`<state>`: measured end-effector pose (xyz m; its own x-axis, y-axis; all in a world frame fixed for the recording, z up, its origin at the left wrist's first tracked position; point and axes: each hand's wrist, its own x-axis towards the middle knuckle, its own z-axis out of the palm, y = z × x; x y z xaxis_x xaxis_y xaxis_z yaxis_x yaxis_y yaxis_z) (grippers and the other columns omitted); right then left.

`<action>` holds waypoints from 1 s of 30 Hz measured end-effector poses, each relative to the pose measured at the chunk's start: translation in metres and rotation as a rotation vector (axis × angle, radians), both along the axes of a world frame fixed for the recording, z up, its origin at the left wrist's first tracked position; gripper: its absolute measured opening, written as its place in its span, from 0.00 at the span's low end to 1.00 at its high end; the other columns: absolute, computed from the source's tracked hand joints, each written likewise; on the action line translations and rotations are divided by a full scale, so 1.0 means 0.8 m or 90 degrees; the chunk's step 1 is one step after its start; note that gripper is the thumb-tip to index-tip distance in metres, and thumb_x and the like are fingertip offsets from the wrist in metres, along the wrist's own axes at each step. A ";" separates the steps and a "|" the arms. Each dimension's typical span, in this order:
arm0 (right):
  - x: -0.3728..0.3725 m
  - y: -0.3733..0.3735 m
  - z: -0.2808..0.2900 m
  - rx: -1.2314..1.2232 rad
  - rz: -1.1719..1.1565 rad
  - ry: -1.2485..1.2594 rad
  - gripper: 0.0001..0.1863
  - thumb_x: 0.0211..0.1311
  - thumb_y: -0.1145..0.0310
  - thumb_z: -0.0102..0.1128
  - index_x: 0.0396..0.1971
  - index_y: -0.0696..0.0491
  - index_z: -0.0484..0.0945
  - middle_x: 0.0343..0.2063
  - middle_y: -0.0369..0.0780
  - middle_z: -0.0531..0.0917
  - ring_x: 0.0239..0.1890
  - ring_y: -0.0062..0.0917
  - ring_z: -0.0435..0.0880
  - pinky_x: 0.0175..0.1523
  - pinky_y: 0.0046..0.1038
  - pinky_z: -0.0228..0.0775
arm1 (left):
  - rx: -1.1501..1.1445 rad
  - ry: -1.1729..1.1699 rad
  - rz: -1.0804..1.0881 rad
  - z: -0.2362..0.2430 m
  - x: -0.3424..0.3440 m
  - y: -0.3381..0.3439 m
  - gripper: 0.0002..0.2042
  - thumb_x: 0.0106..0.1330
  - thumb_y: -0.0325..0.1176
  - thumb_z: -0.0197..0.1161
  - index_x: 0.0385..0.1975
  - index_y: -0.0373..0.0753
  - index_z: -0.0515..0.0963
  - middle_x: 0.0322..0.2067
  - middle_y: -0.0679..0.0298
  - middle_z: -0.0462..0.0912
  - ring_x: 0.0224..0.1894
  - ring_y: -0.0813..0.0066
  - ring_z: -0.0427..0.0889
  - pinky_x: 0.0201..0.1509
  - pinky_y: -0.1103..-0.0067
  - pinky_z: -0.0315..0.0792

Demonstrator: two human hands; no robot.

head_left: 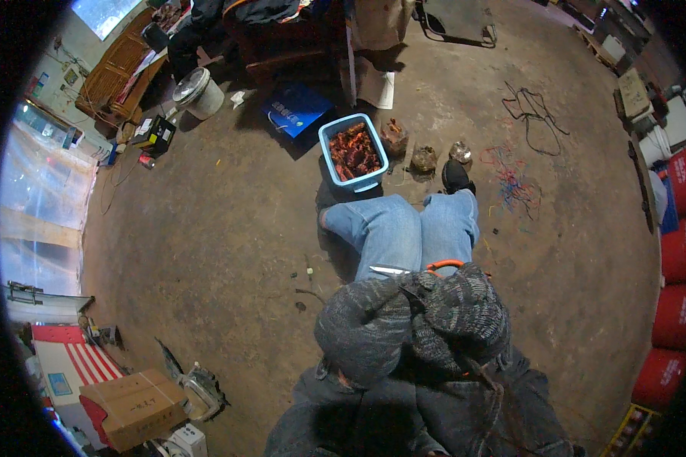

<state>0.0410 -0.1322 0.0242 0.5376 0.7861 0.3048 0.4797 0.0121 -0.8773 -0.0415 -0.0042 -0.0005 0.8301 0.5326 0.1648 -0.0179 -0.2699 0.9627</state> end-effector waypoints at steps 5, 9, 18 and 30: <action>-0.009 0.006 0.007 0.129 -0.056 0.155 0.19 0.52 0.68 0.56 0.45 0.56 0.73 0.36 0.38 0.81 0.32 0.25 0.80 0.38 0.26 0.70 | 0.069 -0.035 -0.065 0.010 0.002 0.010 0.09 0.54 0.25 0.59 0.35 0.33 0.77 0.30 0.56 0.80 0.32 0.65 0.80 0.36 0.73 0.75; -0.013 0.011 -0.003 0.106 -0.110 0.075 0.19 0.51 0.68 0.56 0.45 0.56 0.74 0.35 0.38 0.81 0.33 0.28 0.80 0.37 0.29 0.70 | -0.024 0.007 -0.050 0.014 0.007 0.008 0.09 0.55 0.23 0.59 0.36 0.33 0.76 0.31 0.56 0.80 0.33 0.66 0.80 0.37 0.74 0.75; -0.015 0.006 -0.030 0.140 -0.207 -0.209 0.18 0.43 0.66 0.62 0.39 0.51 0.76 0.32 0.38 0.80 0.34 0.33 0.78 0.38 0.35 0.67 | -0.191 0.002 -0.059 0.016 0.020 0.001 0.05 0.57 0.23 0.56 0.31 0.32 0.76 0.29 0.58 0.80 0.31 0.73 0.78 0.36 0.77 0.73; -0.025 0.012 -0.033 0.221 0.002 0.548 0.19 0.52 0.66 0.56 0.46 0.52 0.73 0.42 0.40 0.78 0.41 0.30 0.77 0.46 0.31 0.68 | -0.433 0.035 -0.144 -0.019 0.014 0.001 0.08 0.62 0.22 0.50 0.40 0.33 0.70 0.35 0.58 0.76 0.37 0.71 0.77 0.41 0.77 0.73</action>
